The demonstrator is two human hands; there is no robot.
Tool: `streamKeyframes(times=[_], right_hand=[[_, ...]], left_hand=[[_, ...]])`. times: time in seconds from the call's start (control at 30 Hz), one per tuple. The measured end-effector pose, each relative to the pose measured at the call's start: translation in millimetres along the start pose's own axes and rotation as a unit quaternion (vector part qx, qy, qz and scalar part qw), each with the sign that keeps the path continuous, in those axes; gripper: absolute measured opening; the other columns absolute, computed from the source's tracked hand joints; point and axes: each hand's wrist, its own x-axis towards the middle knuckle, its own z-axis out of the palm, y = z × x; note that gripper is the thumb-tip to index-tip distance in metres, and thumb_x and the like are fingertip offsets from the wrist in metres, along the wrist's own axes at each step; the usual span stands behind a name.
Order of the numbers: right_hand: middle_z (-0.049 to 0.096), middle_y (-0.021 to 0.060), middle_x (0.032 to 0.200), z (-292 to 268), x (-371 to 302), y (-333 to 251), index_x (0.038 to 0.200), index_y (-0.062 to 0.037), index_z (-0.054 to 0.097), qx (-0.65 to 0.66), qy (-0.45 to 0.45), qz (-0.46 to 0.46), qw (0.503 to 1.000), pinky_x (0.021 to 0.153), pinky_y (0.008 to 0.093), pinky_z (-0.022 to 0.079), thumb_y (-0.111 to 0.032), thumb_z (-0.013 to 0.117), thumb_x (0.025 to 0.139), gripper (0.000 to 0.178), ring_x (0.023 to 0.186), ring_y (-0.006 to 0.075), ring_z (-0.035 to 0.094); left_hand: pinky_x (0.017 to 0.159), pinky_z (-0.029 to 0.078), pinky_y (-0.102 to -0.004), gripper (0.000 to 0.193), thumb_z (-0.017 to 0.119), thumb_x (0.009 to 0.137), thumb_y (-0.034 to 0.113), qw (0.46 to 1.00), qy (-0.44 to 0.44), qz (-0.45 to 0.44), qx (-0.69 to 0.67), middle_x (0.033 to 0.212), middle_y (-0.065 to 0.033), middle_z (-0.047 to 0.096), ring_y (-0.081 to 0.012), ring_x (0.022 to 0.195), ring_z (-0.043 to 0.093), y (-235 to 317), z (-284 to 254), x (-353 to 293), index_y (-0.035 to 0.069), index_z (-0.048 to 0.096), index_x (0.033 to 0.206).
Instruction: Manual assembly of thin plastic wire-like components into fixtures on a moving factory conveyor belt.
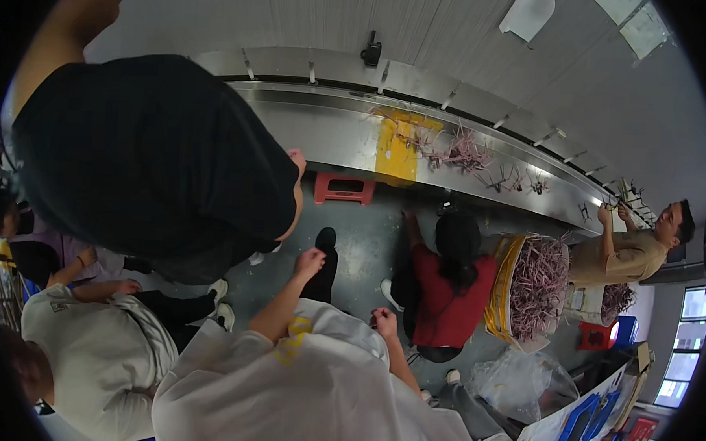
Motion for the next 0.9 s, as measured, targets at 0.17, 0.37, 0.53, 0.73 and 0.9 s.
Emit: streamKeyframes(times=[0.17, 0.37, 0.53, 0.73, 0.9], right_hand=[[0.064, 0.0079, 0.07, 6, 40, 50, 0.088, 0.0026, 0.067, 0.073, 0.084, 0.054, 0.992, 0.058, 0.0324, 0.05, -0.01, 0.058, 0.09, 0.015, 0.062, 0.0181, 0.062], [0.071, 0.0077, 0.085, 11, 62, 87, 0.099, 0.0001, 0.072, 0.016, 0.123, 0.12, 0.985, 0.073, 0.0305, 0.05, -0.013, 0.062, 0.087, 0.021, 0.078, 0.016, 0.063], [0.068, 0.0051, 0.085, 11, 81, 53, 0.097, -0.0014, 0.07, 0.037, 0.117, 0.179, 0.976, 0.072, 0.0291, 0.048, -0.014, 0.064, 0.087, 0.018, 0.076, 0.0149, 0.06], [0.065, 0.0019, 0.084, -4, 157, -10, 0.094, -0.0032, 0.068, 0.228, 0.118, 0.227, 0.939, 0.071, 0.0275, 0.046, -0.016, 0.066, 0.087, 0.015, 0.075, 0.0135, 0.057], [0.068, -0.0002, 0.091, 8, 204, -169, 0.099, -0.0125, 0.068, 0.103, 0.057, -0.048, 0.992, 0.068, 0.0263, 0.046, -0.023, 0.062, 0.093, 0.014, 0.076, 0.011, 0.06]], left_hand=[[0.051, 0.048, -0.0261, 0.017, 0.055, 0.097, 0.02, 0.991, -0.067, 0.013, -0.112, 0.075, -0.0022, 0.064, -0.0108, 0.06, 0.06, 137, 89, 119, 0.007, 0.067, 0.096], [0.052, 0.049, -0.0272, 0.02, 0.055, 0.096, 0.023, 0.988, -0.113, -0.014, -0.102, 0.076, -0.0028, 0.066, -0.0119, 0.059, 0.061, 206, 129, 173, 0.007, 0.067, 0.098], [0.054, 0.051, -0.0286, 0.022, 0.058, 0.094, 0.026, 0.98, -0.186, -0.031, 0.065, 0.078, -0.0035, 0.068, -0.012, 0.061, 0.063, 182, 117, 155, 0.007, 0.068, 0.098], [0.058, 0.052, -0.0297, 0.023, 0.059, 0.092, 0.026, 0.954, -0.206, -0.054, 0.212, 0.078, -0.0045, 0.071, -0.0138, 0.06, 0.064, 168, 94, 139, 0.006, 0.069, 0.1], [0.054, 0.051, -0.0284, 0.024, 0.056, 0.095, 0.024, 0.959, -0.159, -0.032, 0.232, 0.077, -0.0048, 0.069, -0.0121, 0.061, 0.063, 156, 56, 140, 0.005, 0.068, 0.103]])
